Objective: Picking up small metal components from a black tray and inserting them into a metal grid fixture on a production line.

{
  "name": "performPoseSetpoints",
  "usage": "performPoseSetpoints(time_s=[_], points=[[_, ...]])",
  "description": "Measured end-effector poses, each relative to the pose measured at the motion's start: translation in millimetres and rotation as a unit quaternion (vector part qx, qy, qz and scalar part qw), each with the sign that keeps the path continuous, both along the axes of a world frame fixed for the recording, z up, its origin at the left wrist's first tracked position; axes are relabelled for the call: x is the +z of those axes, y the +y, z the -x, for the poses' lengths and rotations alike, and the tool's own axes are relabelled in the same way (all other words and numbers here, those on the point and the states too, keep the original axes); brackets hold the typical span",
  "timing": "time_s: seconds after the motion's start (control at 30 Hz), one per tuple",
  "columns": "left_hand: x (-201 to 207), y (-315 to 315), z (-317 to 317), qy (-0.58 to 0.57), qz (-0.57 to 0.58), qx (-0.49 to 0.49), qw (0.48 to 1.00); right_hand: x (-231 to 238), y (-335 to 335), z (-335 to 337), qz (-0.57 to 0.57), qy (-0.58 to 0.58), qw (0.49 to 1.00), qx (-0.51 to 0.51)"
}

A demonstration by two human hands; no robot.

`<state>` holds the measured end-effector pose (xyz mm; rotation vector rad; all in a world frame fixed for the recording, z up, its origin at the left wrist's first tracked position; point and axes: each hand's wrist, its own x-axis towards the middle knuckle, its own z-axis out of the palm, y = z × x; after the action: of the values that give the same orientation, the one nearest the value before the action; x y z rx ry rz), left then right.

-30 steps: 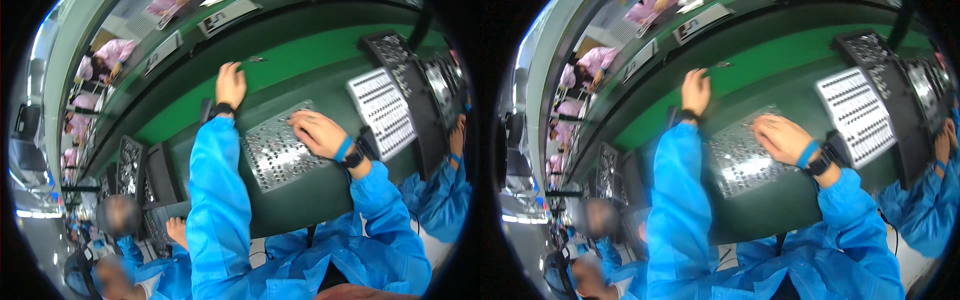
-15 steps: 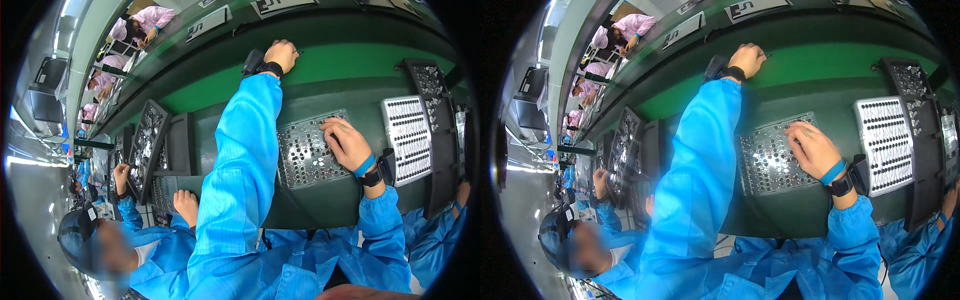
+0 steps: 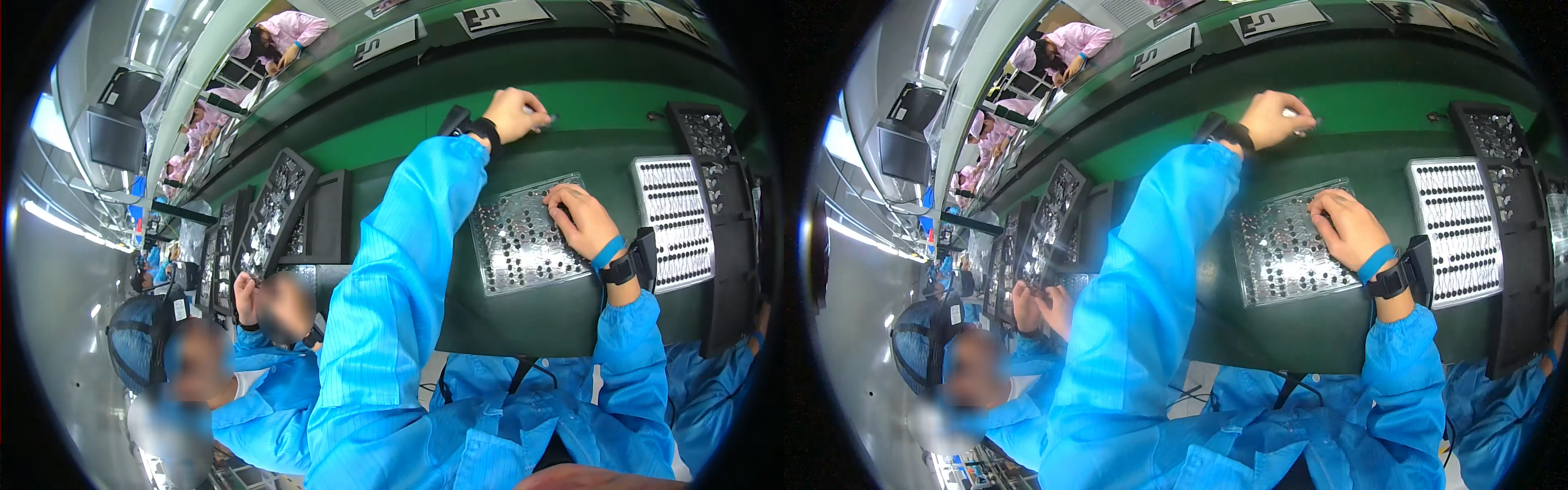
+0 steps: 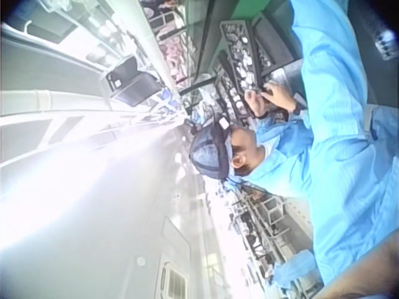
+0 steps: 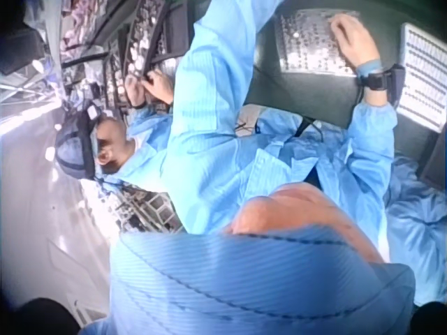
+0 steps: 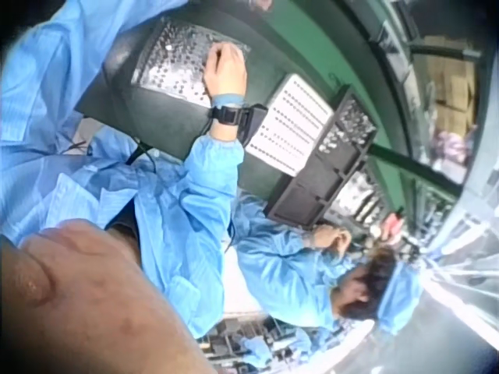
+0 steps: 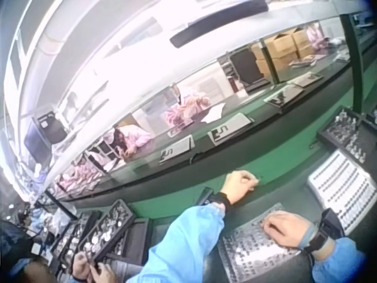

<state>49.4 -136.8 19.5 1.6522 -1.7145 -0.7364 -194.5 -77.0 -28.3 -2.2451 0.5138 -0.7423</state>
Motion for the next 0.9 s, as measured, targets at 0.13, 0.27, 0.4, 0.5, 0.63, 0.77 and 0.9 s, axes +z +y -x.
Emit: performPoseSetpoints(time_s=[0.13,0.27,0.4,0.5,0.63,0.77,0.9], points=[[-19.9,3.6,23.7,-0.055,0.025,-0.077,0.995,4.5,-7.4,6.7,-0.006,0.021,1.0,-0.012],[-21.2,3.9,26.0,-0.114,0.078,-0.035,0.99,5.6,-11.4,13.2,-0.026,0.029,0.999,-0.03],[-24.0,47.4,2.5,0.158,0.069,0.059,0.983,1.6,-12.5,8.5,-0.024,0.0,1.0,-0.014],[-36.5,96.1,17.1,0.343,0.09,0.053,0.934,-6.3,-0.1,4.0,-0.037,0.014,0.995,-0.089],[-37.9,145.1,40.6,0.388,0.116,0.146,0.903,-15.0,19.5,-12.3,0.025,0.017,0.986,-0.165],[-31.1,154.6,43.8,0.359,0.088,0.139,0.919,-9.4,25.2,-19.4,0.026,0.023,0.982,-0.187],[-26.9,167.0,50.0,0.379,0.074,0.178,0.905,-14.3,33.1,-29.5,0.039,0.04,0.974,-0.22]])
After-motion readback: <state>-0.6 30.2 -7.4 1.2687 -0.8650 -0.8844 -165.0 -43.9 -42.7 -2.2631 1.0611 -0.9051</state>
